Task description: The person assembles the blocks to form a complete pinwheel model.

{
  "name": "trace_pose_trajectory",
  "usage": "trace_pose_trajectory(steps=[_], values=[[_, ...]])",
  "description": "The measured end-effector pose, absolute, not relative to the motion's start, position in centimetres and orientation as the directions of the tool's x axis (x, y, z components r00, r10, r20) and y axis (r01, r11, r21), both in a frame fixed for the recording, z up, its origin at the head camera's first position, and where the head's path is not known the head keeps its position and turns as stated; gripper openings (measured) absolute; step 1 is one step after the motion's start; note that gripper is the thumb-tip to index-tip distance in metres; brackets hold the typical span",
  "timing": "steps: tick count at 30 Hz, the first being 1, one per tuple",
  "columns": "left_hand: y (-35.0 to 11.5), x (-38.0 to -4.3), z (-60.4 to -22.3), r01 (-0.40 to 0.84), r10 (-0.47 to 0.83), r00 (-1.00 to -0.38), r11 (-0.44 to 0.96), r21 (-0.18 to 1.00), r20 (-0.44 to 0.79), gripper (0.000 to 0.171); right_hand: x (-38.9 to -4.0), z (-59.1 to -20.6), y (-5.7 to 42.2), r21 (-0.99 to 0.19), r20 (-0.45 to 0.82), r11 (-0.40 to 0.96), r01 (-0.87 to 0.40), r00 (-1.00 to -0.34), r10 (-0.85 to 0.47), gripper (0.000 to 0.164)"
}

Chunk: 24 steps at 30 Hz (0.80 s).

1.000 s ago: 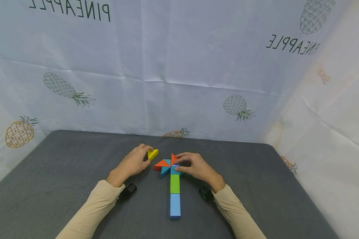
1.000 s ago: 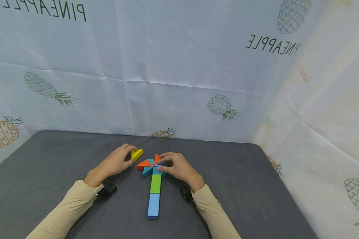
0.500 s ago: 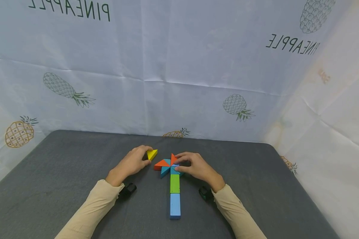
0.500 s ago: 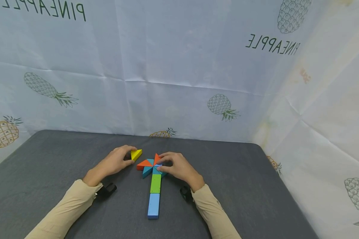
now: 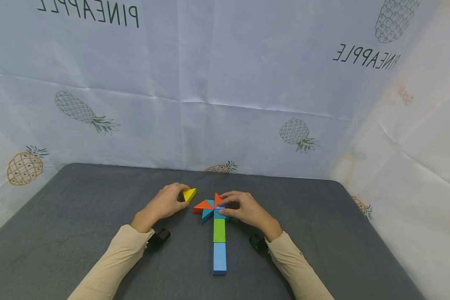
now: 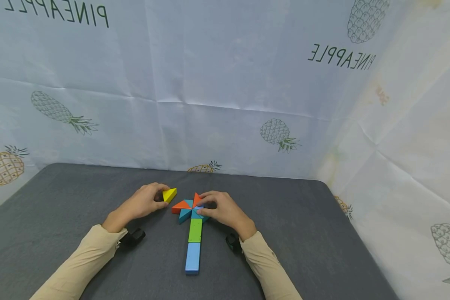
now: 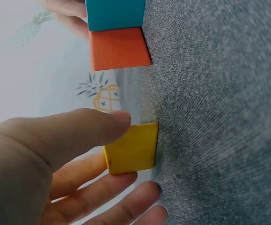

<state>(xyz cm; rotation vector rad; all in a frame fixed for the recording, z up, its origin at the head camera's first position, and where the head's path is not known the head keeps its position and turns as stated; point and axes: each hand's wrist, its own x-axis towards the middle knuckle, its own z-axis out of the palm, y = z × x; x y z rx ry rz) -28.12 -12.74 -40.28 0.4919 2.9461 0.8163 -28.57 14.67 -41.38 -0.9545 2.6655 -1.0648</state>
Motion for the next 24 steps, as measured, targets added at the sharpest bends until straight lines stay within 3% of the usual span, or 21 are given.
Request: trace_pose_trajectory(steps=[24], values=[[-12.7,-27.7,-39.1,0.311,0.325,-0.942,0.768,0.56,0.078,0.045,-28.8,-41.5,14.7,-0.658,0.099,0.565,-0.498,-0.801,-0.59,0.024]])
